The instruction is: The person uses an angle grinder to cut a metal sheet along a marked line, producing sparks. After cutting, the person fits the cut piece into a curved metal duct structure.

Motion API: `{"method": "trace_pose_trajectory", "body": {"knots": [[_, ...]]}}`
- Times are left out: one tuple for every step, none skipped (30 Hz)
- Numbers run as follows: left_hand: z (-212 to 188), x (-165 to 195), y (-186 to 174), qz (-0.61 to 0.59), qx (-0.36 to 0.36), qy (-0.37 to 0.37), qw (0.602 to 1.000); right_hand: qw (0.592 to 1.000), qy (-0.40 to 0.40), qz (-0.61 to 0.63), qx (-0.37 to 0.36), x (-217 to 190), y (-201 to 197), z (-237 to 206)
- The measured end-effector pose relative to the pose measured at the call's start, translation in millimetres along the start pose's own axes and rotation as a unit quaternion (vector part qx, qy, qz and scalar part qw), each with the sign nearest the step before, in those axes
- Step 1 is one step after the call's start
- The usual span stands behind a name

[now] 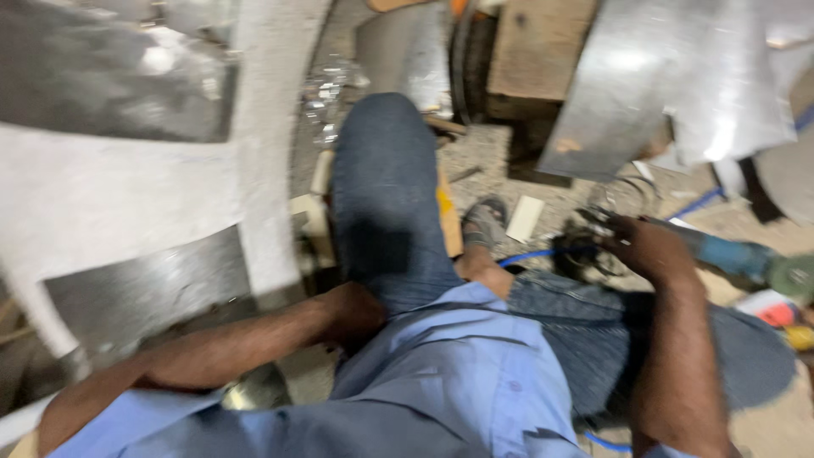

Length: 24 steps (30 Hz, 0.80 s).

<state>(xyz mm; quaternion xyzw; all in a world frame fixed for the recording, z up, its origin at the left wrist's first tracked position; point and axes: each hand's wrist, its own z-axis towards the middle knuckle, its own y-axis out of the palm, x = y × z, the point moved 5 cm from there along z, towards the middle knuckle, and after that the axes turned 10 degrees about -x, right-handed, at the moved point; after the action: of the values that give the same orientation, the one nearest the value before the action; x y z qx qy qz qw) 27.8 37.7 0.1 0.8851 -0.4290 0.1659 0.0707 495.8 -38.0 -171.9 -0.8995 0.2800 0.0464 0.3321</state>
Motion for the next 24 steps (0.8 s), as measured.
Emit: {"method": "trace_pose_trajectory", "body": {"knots": [[6, 4, 0, 0.070, -0.025, 0.011, 0.997, 0.999, -0.033, 0.008, 0.025, -2, -3, -3], [12, 7, 1, 0.140, -0.049, 0.020, 0.989, 0.999, -0.025, 0.020, 0.031, -2, -4, -6], [16, 10, 0, 0.158, -0.039, 0.038, 0.986, 0.999, -0.017, 0.029, 0.027, -1, -4, -9], [20, 11, -1, 0.172, -0.027, 0.050, 0.984, 0.998, -0.024, 0.031, 0.043, -2, -6, -12], [24, 11, -3, 0.163, -0.018, 0.041, 0.986, 0.997, -0.038, 0.031, 0.057, -5, -9, -15], [24, 9, -1, 0.150, -0.010, 0.028, 0.988, 0.998, -0.025, 0.044, 0.049, -6, -8, -17], [25, 6, 0, 0.135, -0.003, 0.013, 0.991, 0.997, -0.016, 0.057, 0.040, -7, -9, -19], [26, 4, 2, 0.116, -0.003, 0.008, 0.993, 0.997, -0.010, 0.068, 0.034, -8, -10, -21], [27, 2, 4, 0.098, -0.001, 0.002, 0.995, 0.997, -0.007, 0.070, 0.040, -10, -12, -22], [29, -1, 6, 0.080, 0.000, -0.004, 0.997, 0.996, -0.005, 0.071, 0.046, -11, -14, -24], [31, -2, 8, 0.079, -0.009, -0.004, 0.997, 0.996, -0.003, 0.072, 0.052, -12, -16, -25], [35, -4, 10, 0.077, -0.017, -0.006, 0.997, 0.996, -0.002, 0.067, 0.052, -14, -17, -25], [40, -5, 10, 0.076, -0.026, -0.007, 0.997, 0.997, -0.001, 0.062, 0.052, -14, -17, -26], [46, -8, 14, 0.043, -0.078, -0.026, 0.996, 0.997, -0.001, 0.057, 0.052, -14, -18, -26], [50, -10, 18, 0.009, -0.130, -0.047, 0.990, 0.998, 0.004, 0.051, 0.048, -13, -17, -25], [53, -12, 22, -0.026, -0.182, -0.067, 0.981, 0.998, 0.009, 0.044, 0.043, -13, -16, -25], [53, -11, 21, -0.008, -0.169, -0.062, 0.984, 0.999, 0.014, 0.038, 0.037, -13, -15, -24], [52, -10, 19, 0.009, -0.156, -0.058, 0.986, 0.998, 0.018, 0.040, 0.034, -12, -14, -24], [49, -9, 17, 0.026, -0.143, -0.053, 0.988, 0.998, 0.023, 0.041, 0.030, -12, -14, -23], [46, -8, 15, 0.030, -0.131, -0.066, 0.989, 0.998, 0.027, 0.043, 0.027, -12, -13, -23], [42, -8, 12, 0.033, -0.119, -0.078, 0.989, 0.998, 0.026, 0.050, 0.027, -12, -13, -23], [38, -8, 9, 0.036, -0.106, -0.091, 0.990, 0.998, 0.025, 0.056, 0.027, -12, -13, -23], [35, -7, 7, 0.029, -0.098, -0.094, 0.990, 0.997, 0.024, 0.062, 0.028, -13, -14, -23], [31, -6, 5, 0.022, -0.090, -0.098, 0.991, 0.998, 0.020, 0.059, 0.031, -14, -15, -24]]}}
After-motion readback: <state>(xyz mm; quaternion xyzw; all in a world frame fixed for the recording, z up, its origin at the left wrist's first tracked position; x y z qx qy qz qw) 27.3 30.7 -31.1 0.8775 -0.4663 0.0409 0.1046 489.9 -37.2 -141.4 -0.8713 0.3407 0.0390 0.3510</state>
